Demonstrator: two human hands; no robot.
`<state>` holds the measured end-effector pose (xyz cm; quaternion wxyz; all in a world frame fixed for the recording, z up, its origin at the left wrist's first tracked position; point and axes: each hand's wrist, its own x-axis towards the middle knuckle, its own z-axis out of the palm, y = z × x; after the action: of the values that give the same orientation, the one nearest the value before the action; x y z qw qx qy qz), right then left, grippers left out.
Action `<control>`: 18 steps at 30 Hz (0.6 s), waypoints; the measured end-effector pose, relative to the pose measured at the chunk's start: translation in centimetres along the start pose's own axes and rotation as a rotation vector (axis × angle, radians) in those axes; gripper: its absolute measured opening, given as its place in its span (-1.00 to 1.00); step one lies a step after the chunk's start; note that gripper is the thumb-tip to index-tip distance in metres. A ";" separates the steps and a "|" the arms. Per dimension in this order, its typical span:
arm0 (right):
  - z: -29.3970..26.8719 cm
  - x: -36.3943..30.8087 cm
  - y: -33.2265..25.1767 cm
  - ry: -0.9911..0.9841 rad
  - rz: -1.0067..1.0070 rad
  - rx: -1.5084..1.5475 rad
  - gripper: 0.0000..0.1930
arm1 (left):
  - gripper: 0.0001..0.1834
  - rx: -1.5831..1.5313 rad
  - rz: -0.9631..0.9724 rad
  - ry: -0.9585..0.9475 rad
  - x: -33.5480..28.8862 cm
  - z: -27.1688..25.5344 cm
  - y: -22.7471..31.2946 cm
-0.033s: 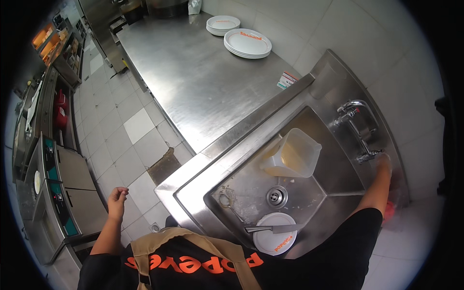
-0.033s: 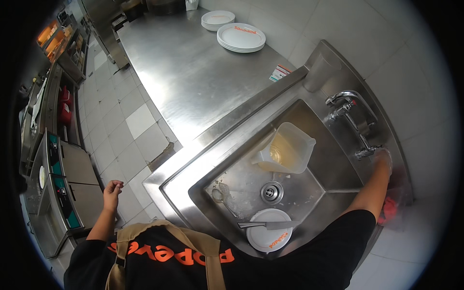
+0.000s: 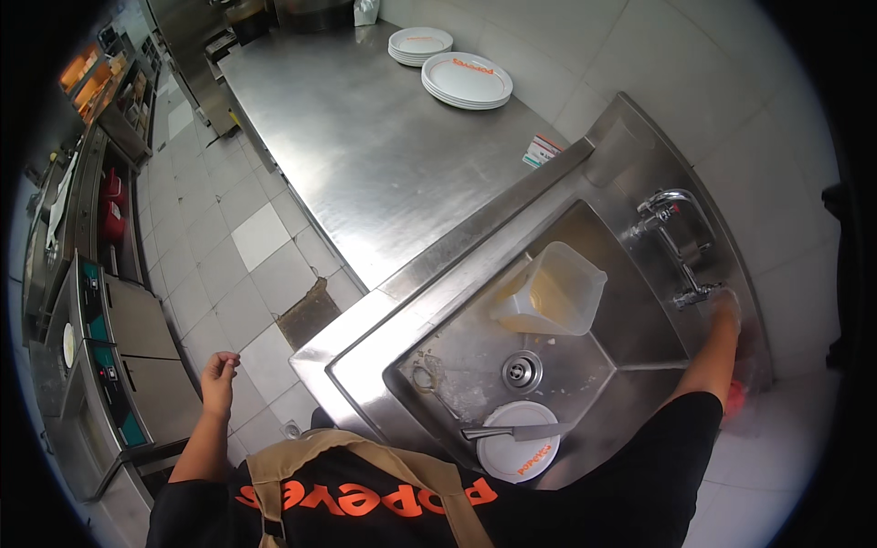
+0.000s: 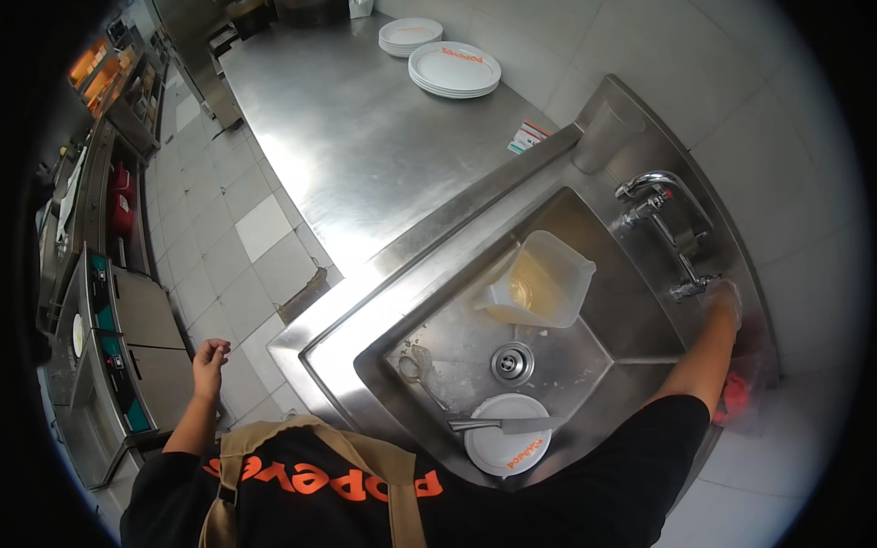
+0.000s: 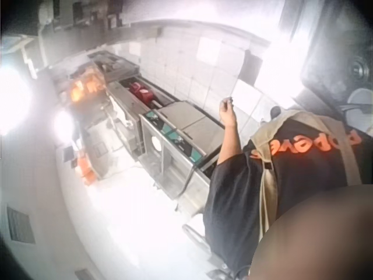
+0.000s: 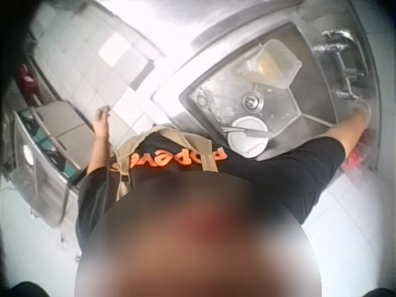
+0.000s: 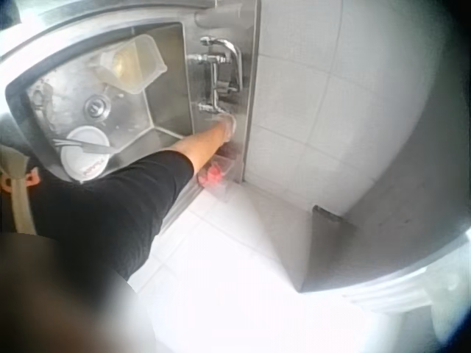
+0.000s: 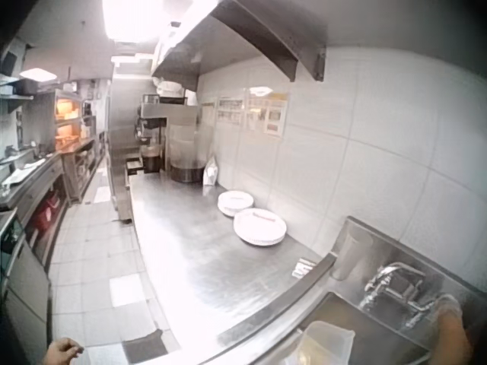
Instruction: The person assembles food orders in a commercial kitchen. They place fried items into a bowl, retrieve plates and napkins, scoop rice onto plates, and use tongs to add fried chicken and sauce to the plates.
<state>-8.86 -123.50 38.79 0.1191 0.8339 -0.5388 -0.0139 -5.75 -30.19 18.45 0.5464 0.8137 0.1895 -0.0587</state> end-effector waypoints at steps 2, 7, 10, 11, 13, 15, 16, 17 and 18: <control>0.5 1.1 0.5 0.072 -0.079 0.011 -0.62 | -0.90 -0.097 0.084 0.040 0.0 1.0 1.4; 1.5 5.3 0.4 -0.071 -0.072 -0.046 -0.52 | -0.90 -0.188 0.274 0.039 1.1 4.5 7.9; 2.9 7.8 1.1 -0.057 -0.066 0.008 -0.44 | -0.91 -0.214 0.433 -0.014 1.3 6.8 12.6; 3.4 8.6 1.5 -0.053 -0.077 0.001 -0.43 | -0.91 -0.218 0.483 -0.032 0.9 7.6 14.0; 4.4 9.4 2.8 -0.071 -0.120 -0.020 -0.42 | -0.90 -0.275 0.554 -0.059 0.0 8.9 16.6; 5.1 8.9 4.2 -0.081 -0.229 -0.045 -0.42 | -0.89 -0.347 0.650 -0.093 -0.8 9.7 19.2; 5.2 8.1 4.6 -0.031 -0.182 -0.024 -0.43 | -0.86 -0.393 0.712 -0.114 -1.3 9.9 20.4; 5.4 6.4 5.1 0.048 -0.177 -0.021 -0.43 | -0.84 -0.442 0.776 -0.131 -1.7 10.1 21.7; 5.1 4.4 5.3 0.106 -0.127 -0.040 -0.44 | -0.80 -0.438 0.884 -0.111 -2.1 10.1 23.0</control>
<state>-12.51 -130.50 35.43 0.1632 0.8634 -0.4772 0.0119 2.02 -47.47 35.02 0.6863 0.6780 -0.1950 0.1767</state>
